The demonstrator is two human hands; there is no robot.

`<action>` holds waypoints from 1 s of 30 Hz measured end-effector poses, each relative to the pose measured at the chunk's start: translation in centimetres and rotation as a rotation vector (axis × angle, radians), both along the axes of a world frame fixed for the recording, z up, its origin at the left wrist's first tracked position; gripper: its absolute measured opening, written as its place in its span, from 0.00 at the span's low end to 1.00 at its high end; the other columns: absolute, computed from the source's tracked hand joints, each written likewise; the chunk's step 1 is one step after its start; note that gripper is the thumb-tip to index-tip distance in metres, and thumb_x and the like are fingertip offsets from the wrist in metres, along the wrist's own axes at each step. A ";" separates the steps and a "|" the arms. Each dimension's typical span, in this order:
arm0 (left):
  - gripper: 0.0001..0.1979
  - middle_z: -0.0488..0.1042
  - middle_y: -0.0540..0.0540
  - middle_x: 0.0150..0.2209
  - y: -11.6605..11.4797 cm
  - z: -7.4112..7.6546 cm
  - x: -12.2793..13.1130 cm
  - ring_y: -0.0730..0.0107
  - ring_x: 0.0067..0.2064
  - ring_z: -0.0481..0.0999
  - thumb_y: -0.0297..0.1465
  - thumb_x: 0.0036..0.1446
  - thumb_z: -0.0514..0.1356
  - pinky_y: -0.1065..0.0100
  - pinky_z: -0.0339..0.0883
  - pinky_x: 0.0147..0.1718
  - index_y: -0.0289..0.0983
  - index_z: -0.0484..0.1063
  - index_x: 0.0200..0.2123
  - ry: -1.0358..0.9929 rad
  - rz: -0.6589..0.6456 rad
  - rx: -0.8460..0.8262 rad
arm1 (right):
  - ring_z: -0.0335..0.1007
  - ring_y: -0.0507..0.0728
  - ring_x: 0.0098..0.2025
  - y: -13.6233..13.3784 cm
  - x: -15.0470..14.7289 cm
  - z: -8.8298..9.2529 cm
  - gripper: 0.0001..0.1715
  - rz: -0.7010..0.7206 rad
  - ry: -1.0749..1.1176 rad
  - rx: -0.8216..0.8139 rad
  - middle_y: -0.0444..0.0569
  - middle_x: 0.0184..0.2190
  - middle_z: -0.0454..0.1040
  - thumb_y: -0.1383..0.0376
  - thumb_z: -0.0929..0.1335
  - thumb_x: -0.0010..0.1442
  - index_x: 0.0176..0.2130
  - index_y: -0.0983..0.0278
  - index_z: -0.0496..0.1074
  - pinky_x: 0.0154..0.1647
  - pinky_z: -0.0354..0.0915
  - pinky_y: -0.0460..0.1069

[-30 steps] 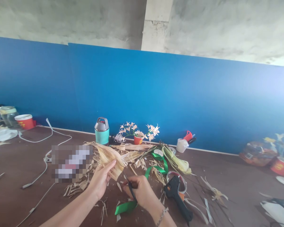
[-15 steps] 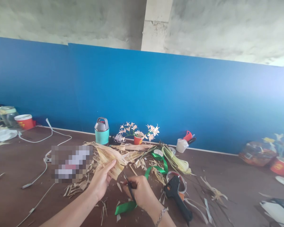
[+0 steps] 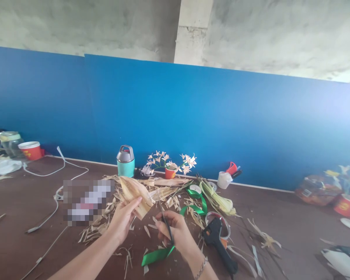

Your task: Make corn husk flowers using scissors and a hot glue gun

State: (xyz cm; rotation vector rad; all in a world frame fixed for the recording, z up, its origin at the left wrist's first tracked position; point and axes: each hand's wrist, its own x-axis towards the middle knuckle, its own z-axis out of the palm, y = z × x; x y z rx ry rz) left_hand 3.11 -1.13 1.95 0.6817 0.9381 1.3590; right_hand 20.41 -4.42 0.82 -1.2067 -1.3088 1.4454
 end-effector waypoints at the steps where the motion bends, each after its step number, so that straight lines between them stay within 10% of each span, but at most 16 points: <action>1: 0.14 0.77 0.46 0.21 0.0 0.1 0.0 0.68 0.22 0.75 0.34 0.41 0.67 0.72 0.66 0.21 0.31 0.75 0.32 0.024 -0.010 0.014 | 0.56 0.45 0.12 -0.1 0.1 0.0 0.29 0.018 -0.006 -0.004 0.40 0.13 0.67 0.48 0.72 0.42 0.35 0.68 0.69 0.12 0.51 0.41; 10: 0.09 0.72 0.50 0.15 0.9 0.9 -1.4 0.74 0.17 0.68 0.34 0.42 0.65 0.75 0.58 0.16 0.33 0.74 0.21 0.245 -0.031 0.092 | 0.54 0.44 0.09 -0.1 0.6 -0.4 0.23 0.186 -0.160 -0.090 0.42 0.12 0.69 0.54 0.71 0.45 0.33 0.71 0.73 0.08 0.50 0.40; 30: 0.11 0.78 0.44 0.22 1.3 0.7 -2.0 0.63 0.25 0.77 0.31 0.41 0.66 0.70 0.67 0.23 0.31 0.77 0.30 0.193 -0.178 0.045 | 0.55 0.44 0.09 -0.2 1.2 0.0 0.19 0.250 -0.206 -0.111 0.41 0.13 0.70 0.56 0.70 0.47 0.34 0.71 0.72 0.09 0.51 0.39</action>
